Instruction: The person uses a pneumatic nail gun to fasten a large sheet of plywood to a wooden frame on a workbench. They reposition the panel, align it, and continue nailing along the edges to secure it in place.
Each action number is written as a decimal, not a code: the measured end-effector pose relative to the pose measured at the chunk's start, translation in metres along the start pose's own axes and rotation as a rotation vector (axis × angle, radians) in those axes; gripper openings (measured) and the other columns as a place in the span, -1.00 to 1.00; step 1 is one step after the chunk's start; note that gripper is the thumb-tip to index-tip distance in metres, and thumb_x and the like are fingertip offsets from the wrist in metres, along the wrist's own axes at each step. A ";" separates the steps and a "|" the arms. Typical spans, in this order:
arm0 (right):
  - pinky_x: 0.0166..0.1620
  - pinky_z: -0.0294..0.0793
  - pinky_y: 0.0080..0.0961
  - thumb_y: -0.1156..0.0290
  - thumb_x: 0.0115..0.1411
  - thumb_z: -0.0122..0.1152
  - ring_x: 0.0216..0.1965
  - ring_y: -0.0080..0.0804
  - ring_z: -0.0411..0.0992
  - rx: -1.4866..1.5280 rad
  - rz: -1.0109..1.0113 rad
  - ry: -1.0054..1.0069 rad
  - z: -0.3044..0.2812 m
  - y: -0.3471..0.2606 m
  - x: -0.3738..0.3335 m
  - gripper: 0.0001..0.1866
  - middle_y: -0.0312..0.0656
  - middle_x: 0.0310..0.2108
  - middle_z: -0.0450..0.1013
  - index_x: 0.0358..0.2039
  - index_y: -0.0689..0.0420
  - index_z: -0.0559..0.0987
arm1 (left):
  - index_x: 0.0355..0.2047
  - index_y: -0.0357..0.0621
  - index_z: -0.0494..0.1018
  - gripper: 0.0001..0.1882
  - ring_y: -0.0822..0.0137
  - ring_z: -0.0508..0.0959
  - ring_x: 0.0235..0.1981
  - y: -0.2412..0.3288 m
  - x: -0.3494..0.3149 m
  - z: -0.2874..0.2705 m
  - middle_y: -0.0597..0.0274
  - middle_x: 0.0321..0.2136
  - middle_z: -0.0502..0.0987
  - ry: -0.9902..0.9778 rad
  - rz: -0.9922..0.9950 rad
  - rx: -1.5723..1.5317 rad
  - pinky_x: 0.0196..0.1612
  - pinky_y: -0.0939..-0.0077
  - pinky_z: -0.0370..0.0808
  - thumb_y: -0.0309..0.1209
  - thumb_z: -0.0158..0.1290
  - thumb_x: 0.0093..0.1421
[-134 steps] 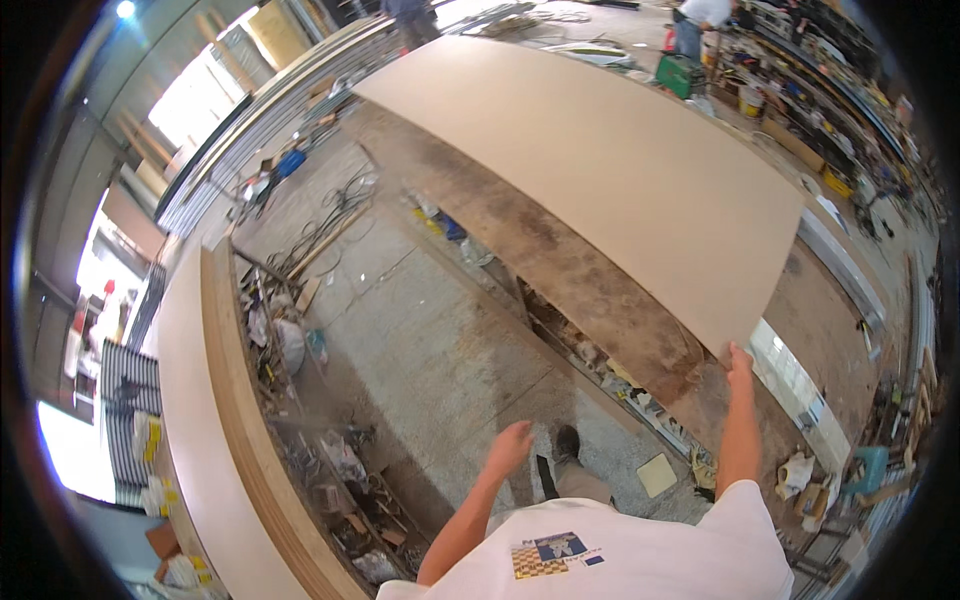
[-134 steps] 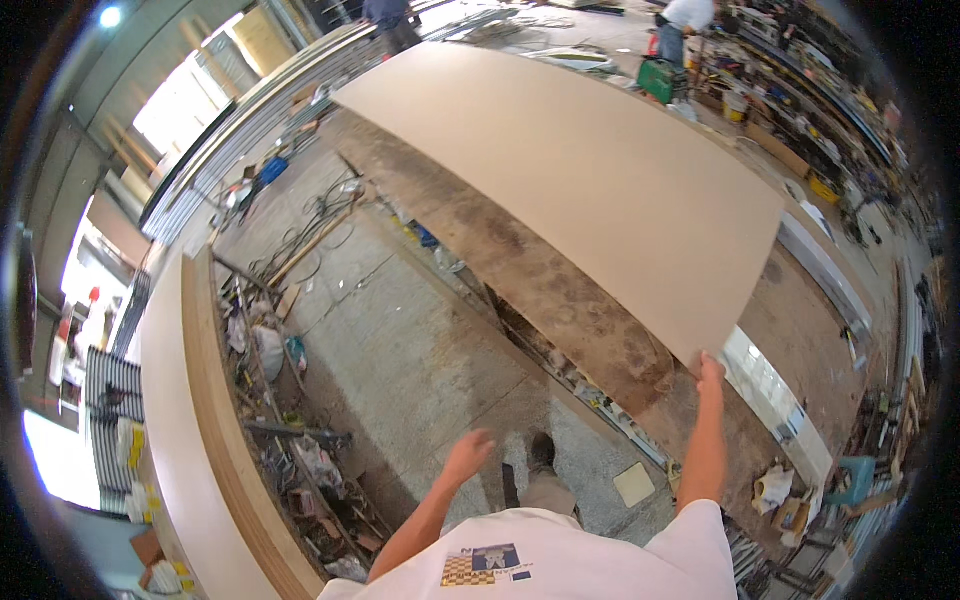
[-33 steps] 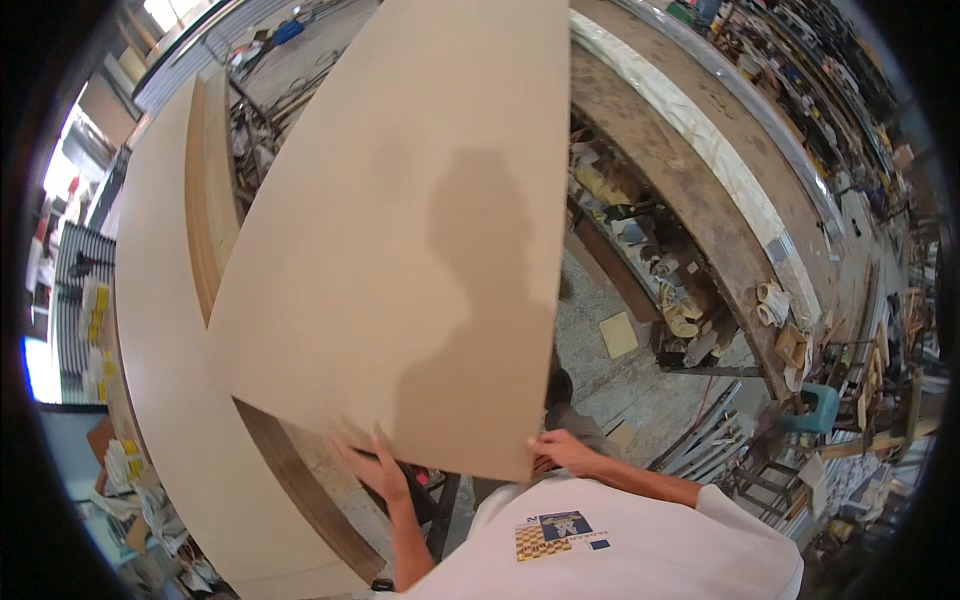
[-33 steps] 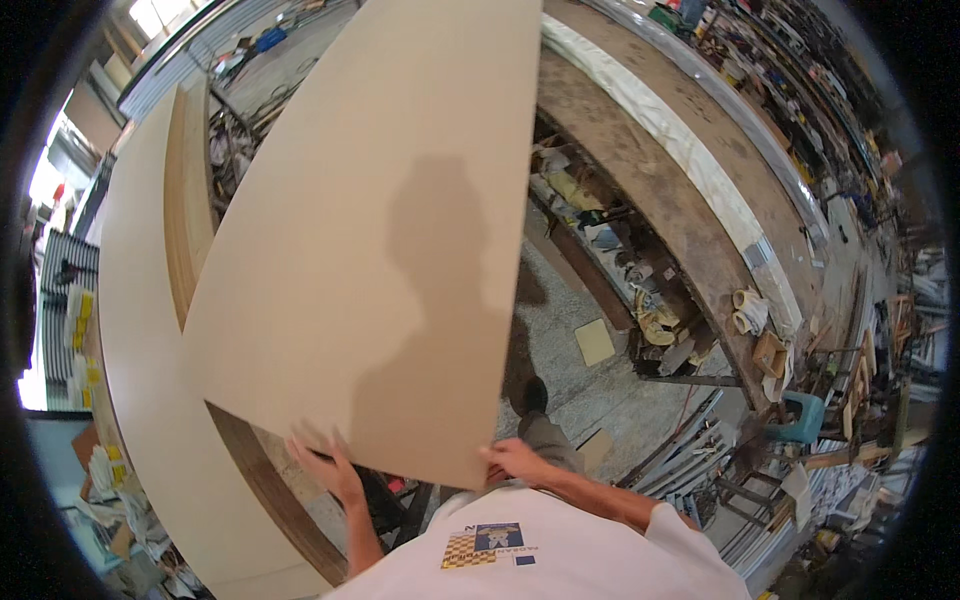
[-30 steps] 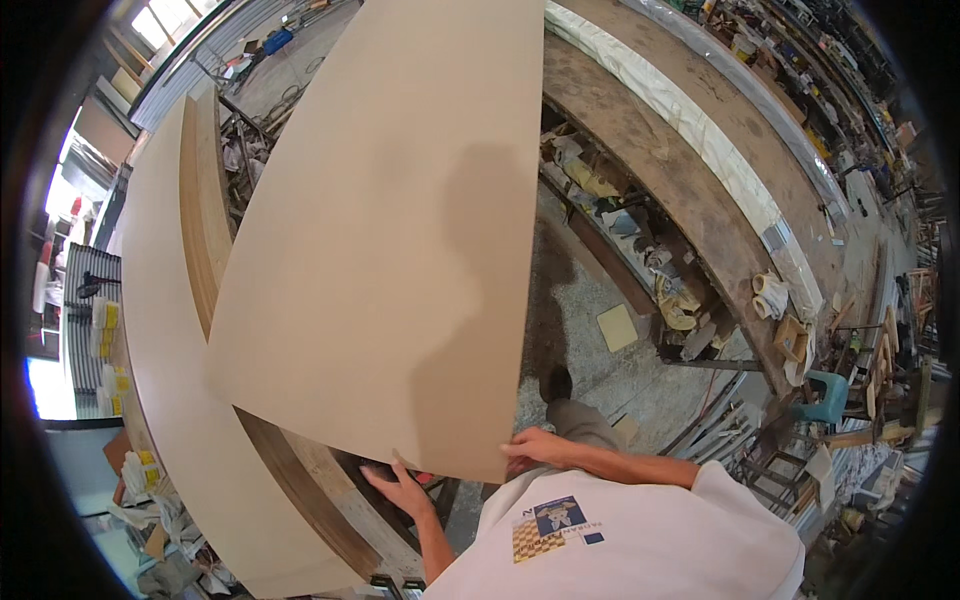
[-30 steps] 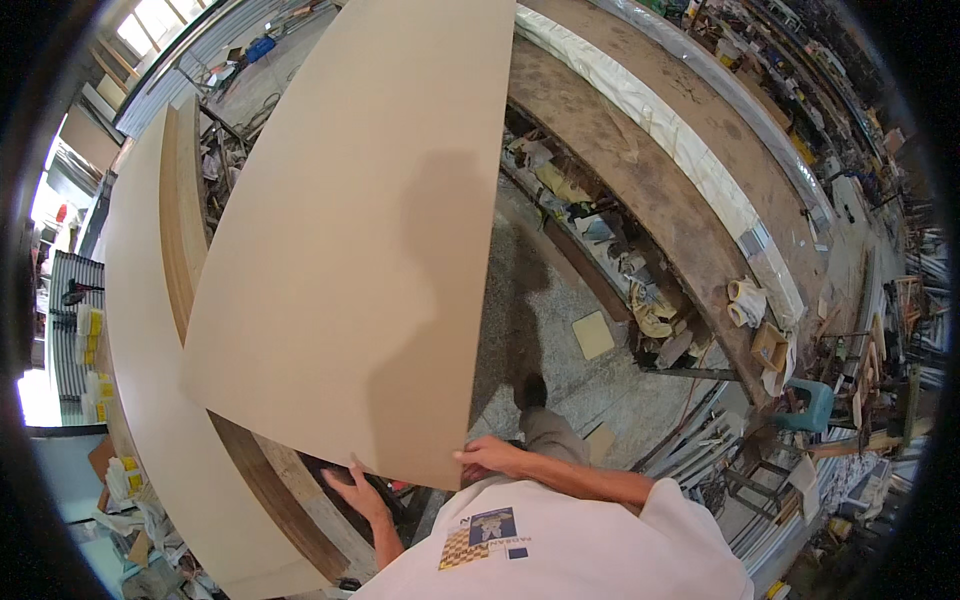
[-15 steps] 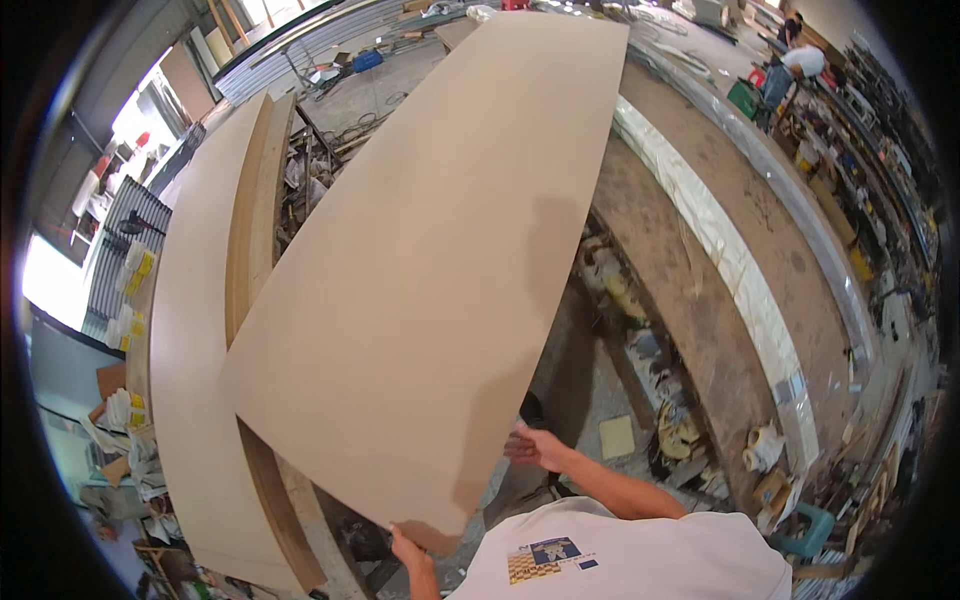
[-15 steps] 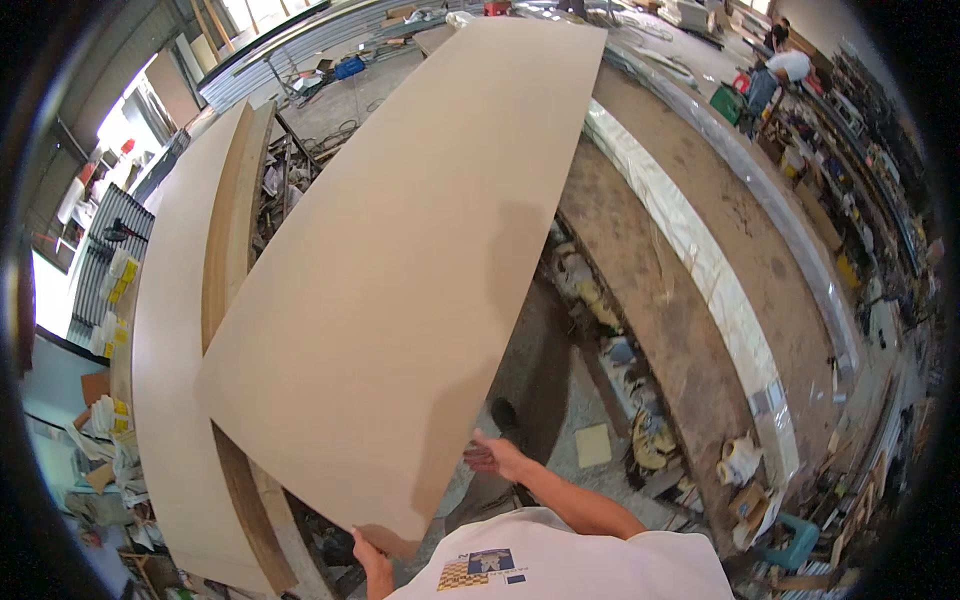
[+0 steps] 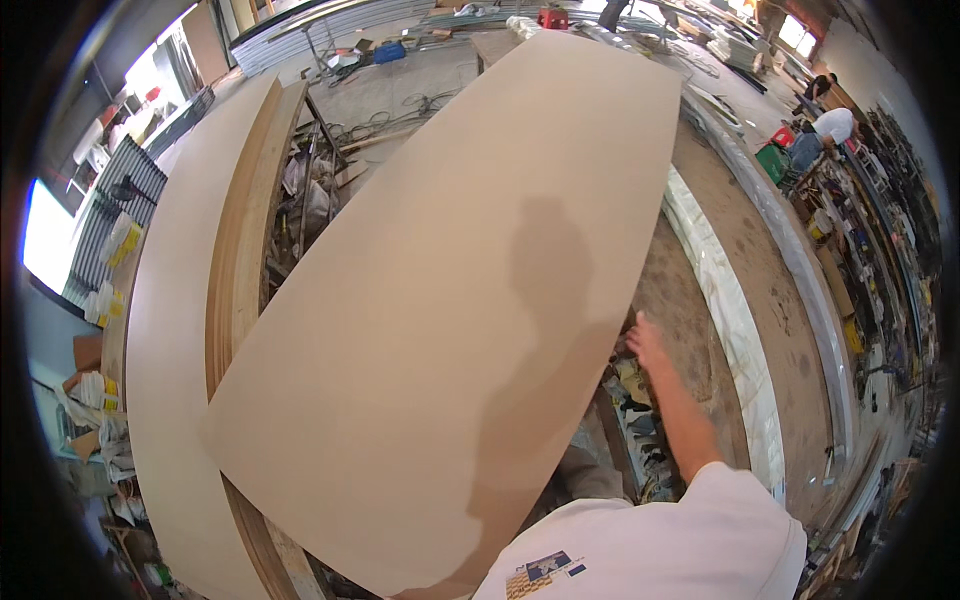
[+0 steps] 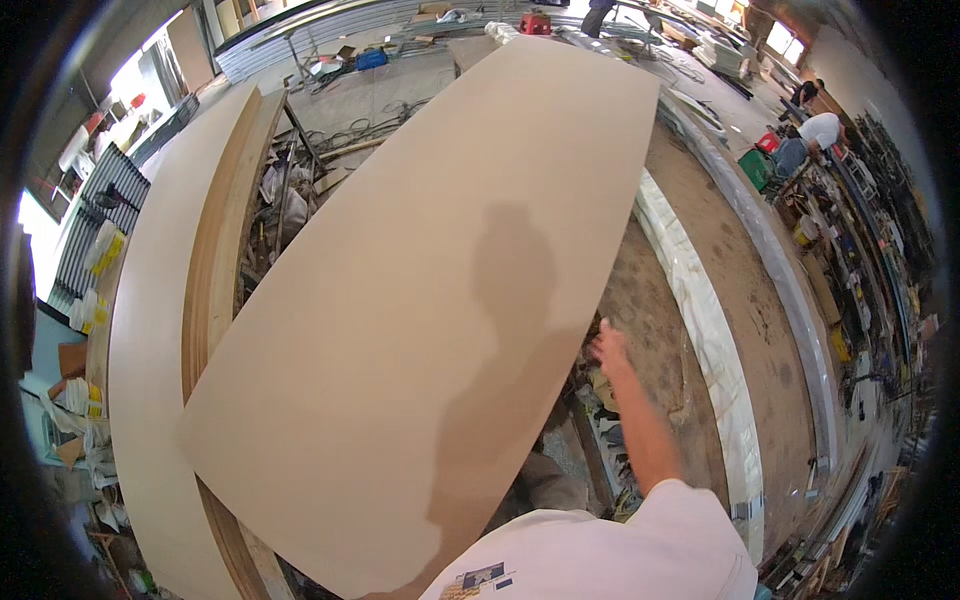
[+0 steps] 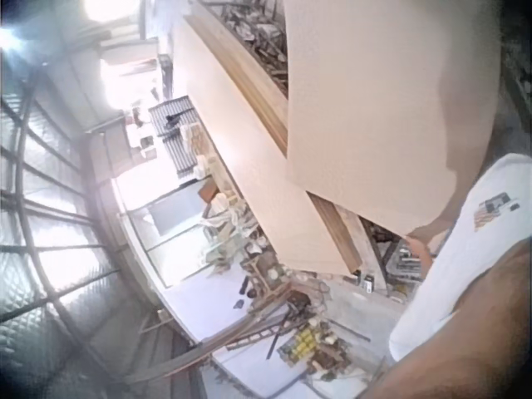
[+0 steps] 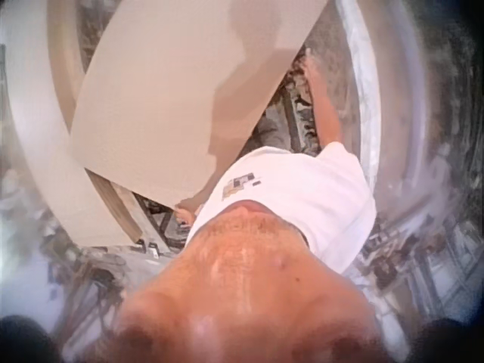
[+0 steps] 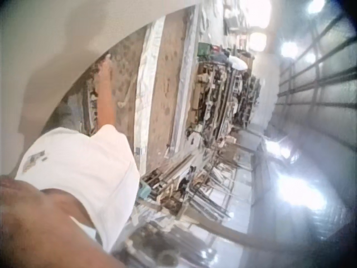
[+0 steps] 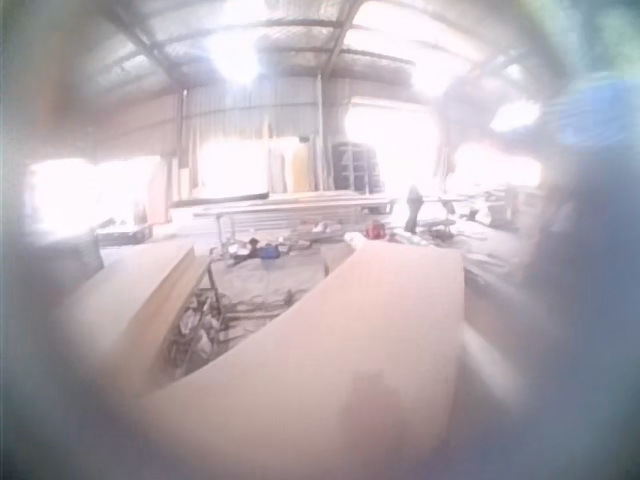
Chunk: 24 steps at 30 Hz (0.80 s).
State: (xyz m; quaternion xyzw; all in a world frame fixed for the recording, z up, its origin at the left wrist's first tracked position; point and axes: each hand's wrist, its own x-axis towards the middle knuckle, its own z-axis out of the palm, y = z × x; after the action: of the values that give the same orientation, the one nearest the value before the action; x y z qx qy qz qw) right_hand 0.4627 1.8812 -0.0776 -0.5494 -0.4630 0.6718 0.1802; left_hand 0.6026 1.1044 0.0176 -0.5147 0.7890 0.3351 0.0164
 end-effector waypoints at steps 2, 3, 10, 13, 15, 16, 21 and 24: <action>-0.17 0.54 -0.28 -0.08 0.35 0.18 -0.20 -0.24 0.46 -0.060 -0.037 0.021 0.009 -0.037 0.030 -0.34 -0.04 -0.06 0.45 0.11 0.32 0.42 | 0.20 -0.42 0.36 -0.36 -0.19 0.46 0.14 0.017 -0.004 -0.005 -0.24 0.13 0.45 0.102 0.050 0.220 0.15 -0.10 0.42 -0.03 -0.07 0.42; -0.14 0.54 -0.27 -0.08 0.36 0.18 -0.16 -0.23 0.47 -0.111 -0.049 0.040 0.008 -0.053 0.053 -0.32 -0.03 -0.01 0.45 0.16 0.31 0.40 | 0.20 -0.43 0.36 -0.36 -0.20 0.46 0.14 0.027 -0.005 -0.005 -0.25 0.13 0.45 0.144 0.075 0.339 0.15 -0.11 0.42 -0.03 -0.08 0.42; -0.03 0.49 -0.29 -0.12 0.41 0.05 -0.03 -0.25 0.48 -0.089 -0.023 -0.031 0.019 -0.131 0.190 -0.33 -0.04 0.15 0.43 0.24 0.21 0.42 | 0.31 -0.36 0.23 -0.40 -0.09 0.25 0.35 0.116 0.107 0.087 -0.21 0.31 0.28 0.487 0.645 0.414 0.39 0.02 0.18 -0.15 -0.02 0.45; 0.17 0.40 -0.24 -0.15 0.41 0.02 0.15 -0.20 0.40 -0.090 0.061 -0.123 -0.018 -0.157 0.261 -0.26 -0.08 0.26 0.36 0.32 0.21 0.35 | 0.39 -0.32 0.12 -0.32 -0.09 0.16 0.40 0.323 0.130 0.213 -0.16 0.37 0.18 0.139 0.737 0.198 0.43 0.01 0.09 -0.19 0.03 0.41; 0.32 0.28 -0.25 -0.10 0.43 0.02 0.28 -0.21 0.29 0.059 -0.052 -0.296 0.006 -0.162 0.273 -0.27 -0.12 0.33 0.28 0.37 0.22 0.28 | 0.31 -0.28 0.26 -0.38 -0.12 0.26 0.35 0.444 0.152 0.274 -0.18 0.31 0.30 0.168 1.121 0.362 0.37 0.00 0.20 -0.18 0.08 0.37; 0.34 0.26 -0.26 -0.06 0.44 0.02 0.30 -0.22 0.27 0.077 -0.030 -0.246 0.012 -0.169 0.280 -0.28 -0.14 0.33 0.27 0.38 0.22 0.26 | 0.27 -0.27 0.32 -0.41 -0.13 0.35 0.29 0.504 0.154 0.307 -0.16 0.26 0.38 0.146 1.277 0.361 0.31 0.00 0.28 -0.21 0.12 0.33; 0.35 0.25 -0.24 0.02 0.44 0.07 0.30 -0.24 0.24 0.133 0.114 -0.263 0.019 -0.193 0.319 -0.33 -0.17 0.33 0.25 0.37 0.22 0.28 | 0.27 -0.22 0.30 -0.38 -0.12 0.34 0.30 0.694 0.201 0.417 -0.12 0.26 0.37 0.208 1.398 0.439 0.36 0.05 0.21 -0.14 0.10 0.32; 0.38 0.21 -0.25 0.02 0.43 0.09 0.33 -0.25 0.21 0.133 0.079 -0.234 -0.007 -0.193 0.314 -0.31 -0.19 0.36 0.22 0.39 0.21 0.26 | 0.34 -0.18 0.23 -0.37 -0.12 0.41 0.25 0.787 0.189 0.475 -0.16 0.20 0.45 -0.035 1.182 0.546 0.31 0.04 0.30 -0.07 -0.04 0.40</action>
State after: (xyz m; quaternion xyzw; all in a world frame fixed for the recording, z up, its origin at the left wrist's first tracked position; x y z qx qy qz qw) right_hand 0.3130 2.2177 -0.0988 -0.4721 -0.4134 0.7670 0.1342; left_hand -0.2850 1.4055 -0.0177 0.0346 0.9955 0.0834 -0.0276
